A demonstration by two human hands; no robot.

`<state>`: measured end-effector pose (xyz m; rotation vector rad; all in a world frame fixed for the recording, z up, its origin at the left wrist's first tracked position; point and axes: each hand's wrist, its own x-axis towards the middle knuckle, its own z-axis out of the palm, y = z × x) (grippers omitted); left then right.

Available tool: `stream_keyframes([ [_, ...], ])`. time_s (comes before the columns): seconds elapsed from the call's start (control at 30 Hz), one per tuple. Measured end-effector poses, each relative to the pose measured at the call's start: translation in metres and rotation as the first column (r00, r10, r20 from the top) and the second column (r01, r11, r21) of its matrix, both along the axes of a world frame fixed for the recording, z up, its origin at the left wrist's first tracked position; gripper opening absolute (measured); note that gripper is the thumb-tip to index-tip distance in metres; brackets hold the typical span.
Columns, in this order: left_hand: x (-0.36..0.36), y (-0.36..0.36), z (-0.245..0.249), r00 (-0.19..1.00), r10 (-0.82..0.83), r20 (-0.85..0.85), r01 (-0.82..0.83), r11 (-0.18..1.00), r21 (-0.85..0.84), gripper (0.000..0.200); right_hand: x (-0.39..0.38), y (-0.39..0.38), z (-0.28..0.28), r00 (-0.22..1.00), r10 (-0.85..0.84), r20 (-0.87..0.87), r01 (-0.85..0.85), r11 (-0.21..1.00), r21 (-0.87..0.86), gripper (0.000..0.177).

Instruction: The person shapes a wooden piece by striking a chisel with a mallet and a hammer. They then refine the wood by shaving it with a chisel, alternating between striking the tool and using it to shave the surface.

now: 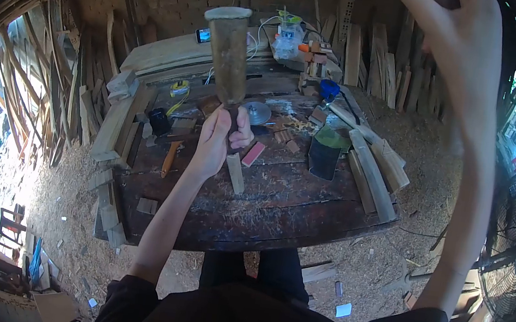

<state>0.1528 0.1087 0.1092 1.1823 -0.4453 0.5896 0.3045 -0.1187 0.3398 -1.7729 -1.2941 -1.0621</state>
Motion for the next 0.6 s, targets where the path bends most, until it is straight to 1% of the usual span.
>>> stream_keyframes([
  [0.1,0.000,-0.005,0.001,0.999,-0.004,-0.035,0.004,1.000,-0.020,0.032,-0.001,0.009,-0.027,0.954,0.168,0.249,-0.134,0.980,-0.147,0.054],
  [0.13,0.001,-0.004,0.004,0.996,0.081,-0.043,-0.080,0.997,0.022,0.036,-0.009,0.006,-0.027,0.983,-0.020,0.180,0.063,0.969,-0.238,0.052],
  [0.17,0.001,-0.005,0.004,0.985,0.162,-0.052,-0.159,0.985,0.060,0.041,-0.006,0.004,-0.021,0.984,-0.025,0.175,0.067,0.970,-0.235,0.052],
  [0.23,0.000,-0.006,0.005,0.988,0.145,-0.051,-0.142,0.988,0.068,0.040,0.002,0.001,-0.002,0.994,0.094,0.047,-0.086,0.985,-0.152,0.052],
  [0.27,-0.001,-0.006,0.006,0.990,0.135,-0.046,-0.131,0.989,0.075,0.040,-0.008,-0.002,0.009,0.997,-0.070,0.011,0.071,0.990,-0.121,0.053],
  [0.3,-0.004,-0.007,0.004,0.991,0.126,-0.046,-0.122,0.989,0.080,0.040,-0.022,0.005,0.016,0.982,0.014,0.189,-0.021,0.999,0.035,0.021],
  [0.33,-0.004,-0.008,0.004,0.991,0.127,-0.045,-0.124,0.990,0.074,0.040,-0.037,0.011,0.011,0.997,0.069,0.032,-0.073,0.987,0.143,0.020],
  [0.37,-0.003,-0.010,0.004,0.991,0.117,-0.058,-0.113,0.991,0.067,0.040,-0.046,0.013,0.004,0.983,0.139,-0.120,-0.104,0.961,0.257,0.020],
  [0.4,-0.002,-0.010,0.005,0.992,0.105,-0.068,-0.101,0.993,0.064,0.040,-0.036,0.008,-0.005,0.993,0.049,-0.103,-0.047,0.999,0.024,0.037],
  [0.43,-0.002,-0.010,0.005,0.992,0.104,-0.068,-0.100,0.993,0.067,0.040,-0.022,0.001,-0.017,0.997,-0.038,-0.068,0.023,0.978,-0.207,0.054],
  [0.47,-0.001,-0.009,0.004,0.991,0.120,-0.066,-0.115,0.991,0.073,0.040,-0.015,0.001,-0.026,0.986,-0.060,0.155,0.101,0.956,-0.276,0.054],
  [0.5,0.001,-0.008,0.003,0.989,0.134,-0.063,-0.129,0.989,0.079,0.040,-0.012,0.003,-0.024,0.983,-0.023,0.180,0.063,0.973,-0.223,0.056],
  [0.57,0.000,-0.007,0.002,0.992,0.115,-0.043,-0.112,0.991,0.076,0.041,-0.014,0.000,-0.008,0.998,-0.048,0.045,0.055,0.981,-0.184,0.058],
  [0.6,0.000,-0.008,0.003,0.991,0.123,-0.047,-0.118,0.988,0.096,0.040,-0.012,-0.004,-0.001,1.000,0.000,0.028,0.005,0.983,-0.182,0.058],
])
